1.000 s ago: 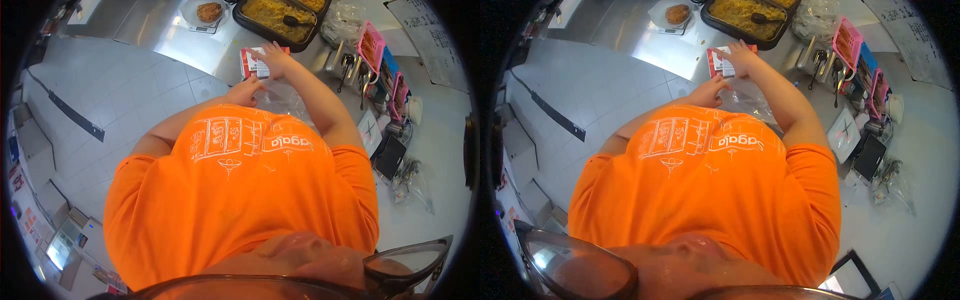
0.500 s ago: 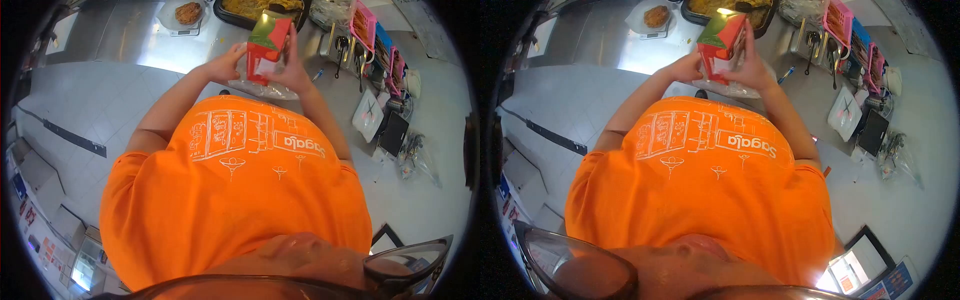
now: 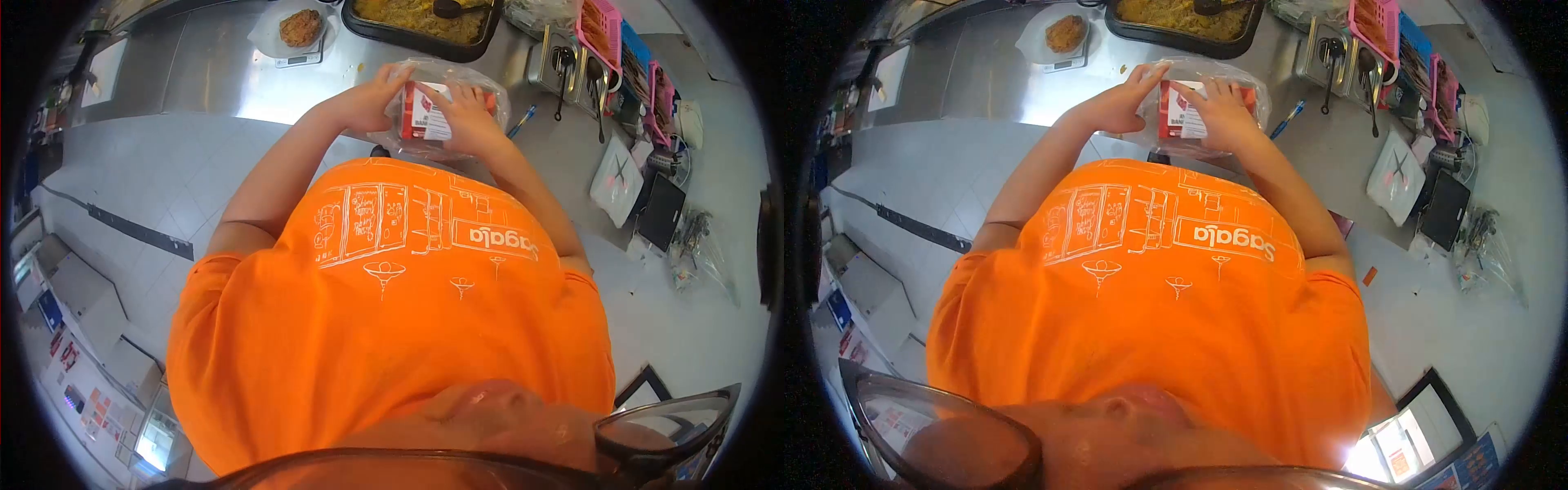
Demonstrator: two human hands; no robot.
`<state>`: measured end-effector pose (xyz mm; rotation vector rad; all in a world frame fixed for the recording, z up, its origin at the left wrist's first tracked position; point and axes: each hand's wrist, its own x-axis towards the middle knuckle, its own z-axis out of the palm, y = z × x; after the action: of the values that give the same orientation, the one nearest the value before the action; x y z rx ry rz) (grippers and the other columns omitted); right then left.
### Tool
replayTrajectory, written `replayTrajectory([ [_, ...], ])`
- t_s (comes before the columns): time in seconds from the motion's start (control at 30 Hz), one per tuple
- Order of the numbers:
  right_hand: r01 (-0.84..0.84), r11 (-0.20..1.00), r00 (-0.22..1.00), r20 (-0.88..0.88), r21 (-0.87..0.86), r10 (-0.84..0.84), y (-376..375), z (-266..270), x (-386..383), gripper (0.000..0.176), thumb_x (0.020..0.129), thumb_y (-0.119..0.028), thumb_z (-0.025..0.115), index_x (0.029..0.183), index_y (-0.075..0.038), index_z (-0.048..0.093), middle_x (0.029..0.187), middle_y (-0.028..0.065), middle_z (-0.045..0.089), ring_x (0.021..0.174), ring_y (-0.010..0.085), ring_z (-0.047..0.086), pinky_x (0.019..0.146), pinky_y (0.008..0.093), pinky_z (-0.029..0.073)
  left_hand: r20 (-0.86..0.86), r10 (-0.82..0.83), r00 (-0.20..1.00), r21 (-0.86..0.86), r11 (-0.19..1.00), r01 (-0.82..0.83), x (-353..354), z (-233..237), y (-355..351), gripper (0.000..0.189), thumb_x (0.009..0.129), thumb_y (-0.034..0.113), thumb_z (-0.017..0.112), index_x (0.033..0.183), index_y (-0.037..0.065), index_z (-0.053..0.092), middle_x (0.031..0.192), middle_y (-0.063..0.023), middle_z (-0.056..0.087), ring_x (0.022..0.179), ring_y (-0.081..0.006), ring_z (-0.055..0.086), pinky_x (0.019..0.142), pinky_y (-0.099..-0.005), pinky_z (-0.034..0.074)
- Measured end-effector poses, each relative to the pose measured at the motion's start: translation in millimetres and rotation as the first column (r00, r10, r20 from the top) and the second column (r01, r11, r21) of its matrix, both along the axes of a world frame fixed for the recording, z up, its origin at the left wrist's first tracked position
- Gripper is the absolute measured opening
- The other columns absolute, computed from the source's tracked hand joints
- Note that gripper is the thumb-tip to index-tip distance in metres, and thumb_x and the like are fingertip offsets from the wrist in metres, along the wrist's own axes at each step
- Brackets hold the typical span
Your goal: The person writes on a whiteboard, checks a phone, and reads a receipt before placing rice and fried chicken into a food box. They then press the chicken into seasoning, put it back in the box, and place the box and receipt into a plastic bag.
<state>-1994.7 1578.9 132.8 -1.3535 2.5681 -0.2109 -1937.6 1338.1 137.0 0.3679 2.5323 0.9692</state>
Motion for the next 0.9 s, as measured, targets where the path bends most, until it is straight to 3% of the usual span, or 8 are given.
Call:
replayTrajectory([
  [0.2,0.018,1.0,1.0,0.008,-0.022,-0.018,-0.6,0.0,-4.7,0.109,0.054,-0.023,0.088,0.148,-0.029,0.033,0.139,0.0205,0.041,0.129,0.0372,0.04,0.108,0.0517,0.031,0.257,0.145,0.956,0.153,0.97,-0.188,9.2,24.1,7.3,0.103,0.075,0.006,0.071,0.155,0.017,0.007,0.145,-0.0254,0.023,0.098,-0.0297,0.063,0.09,-0.0358,0.052],
  [0.3,0.031,0.966,0.978,0.206,-0.258,0.024,33.1,17.0,-6.2,0.094,0.059,-0.027,0.088,0.141,-0.017,0.043,0.141,0.0193,0.04,0.129,0.0358,0.039,0.106,0.0487,0.033,0.023,0.483,0.875,0.217,0.852,-0.476,31.5,-7.0,19.7,0.09,0.083,0.018,0.07,0.154,0.011,0.015,0.139,-0.0257,0.037,0.093,-0.0274,0.064,0.087,-0.0355,0.052],
  [0.33,0.239,0.907,0.968,0.156,-0.348,-0.195,40.0,14.9,-0.5,0.083,0.063,-0.028,0.086,0.135,-0.012,0.047,0.135,0.0186,0.045,0.124,0.0338,0.044,0.102,0.0472,0.036,0.108,0.522,0.846,0.164,0.83,-0.533,34.2,-20.5,21.2,0.084,0.084,0.021,0.069,0.151,0.009,0.021,0.133,-0.0246,0.044,0.09,-0.0266,0.065,0.086,-0.0354,0.052],
  [0.4,0.562,0.633,0.789,0.114,-0.533,-0.604,56.0,-5.7,16.8,0.063,0.071,-0.029,0.083,0.122,-0.004,0.056,0.124,0.0172,0.056,0.114,0.0297,0.054,0.095,0.0441,0.043,0.263,0.594,0.76,0.04,0.78,-0.624,35.4,-42.7,20.6,0.074,0.086,0.028,0.068,0.147,0.004,0.034,0.12,-0.0224,0.058,0.085,-0.0249,0.066,0.084,-0.0352,0.052],
  [0.5,0.902,0.43,0.212,0.846,0.023,-0.489,109.5,-99.8,17.0,0.041,0.081,-0.03,0.077,0.104,0.002,0.063,0.091,0.0116,0.066,0.088,0.0209,0.063,0.079,0.0369,0.05,0.363,0.441,0.821,0.061,0.868,-0.493,35.1,-44.5,21.5,0.053,0.09,0.032,0.064,0.129,-0.002,0.053,0.095,-0.0191,0.068,0.081,-0.0246,0.067,0.08,-0.0374,0.052],
  [0.77,0.868,0.409,0.488,0.636,-0.282,-0.597,116.5,18.3,6.7,0.028,0.086,-0.028,0.072,0.087,-0.001,0.066,0.068,0.0045,0.06,0.064,0.0105,0.055,0.057,0.0301,0.045,-0.192,0.257,0.947,-0.172,0.941,-0.29,-1.9,41.2,12.5,0.027,0.079,-0.002,0.049,0.104,-0.009,0.055,0.101,-0.0331,0.056,0.098,-0.0486,0.056,0.089,-0.049,0.048],
  [0.83,0.814,0.437,0.581,0.544,-0.384,-0.605,125.5,51.7,-5.3,0.027,0.085,-0.027,0.073,0.089,-0.001,0.066,0.067,0.003,0.059,0.063,0.0089,0.053,0.056,0.0287,0.044,-0.412,0.281,0.867,-0.187,0.905,-0.382,1.4,71.2,26.1,0.047,0.078,-0.003,0.05,0.125,-0.009,0.049,0.112,-0.0352,0.049,0.101,-0.0491,0.055,0.09,-0.0503,0.047],
  [0.9,0.794,0.466,0.608,0.531,-0.391,-0.59,131.7,105.6,-6.6,0.027,0.085,-0.025,0.075,0.094,-0.001,0.067,0.068,0.0018,0.058,0.063,0.0078,0.051,0.056,0.027,0.044,-0.29,0.35,0.891,-0.272,0.862,-0.428,3.1,128.9,47.5,0.053,0.08,-0.001,0.049,0.133,-0.004,0.045,0.115,-0.0329,0.047,0.103,-0.0495,0.053,0.094,-0.0484,0.045],
])
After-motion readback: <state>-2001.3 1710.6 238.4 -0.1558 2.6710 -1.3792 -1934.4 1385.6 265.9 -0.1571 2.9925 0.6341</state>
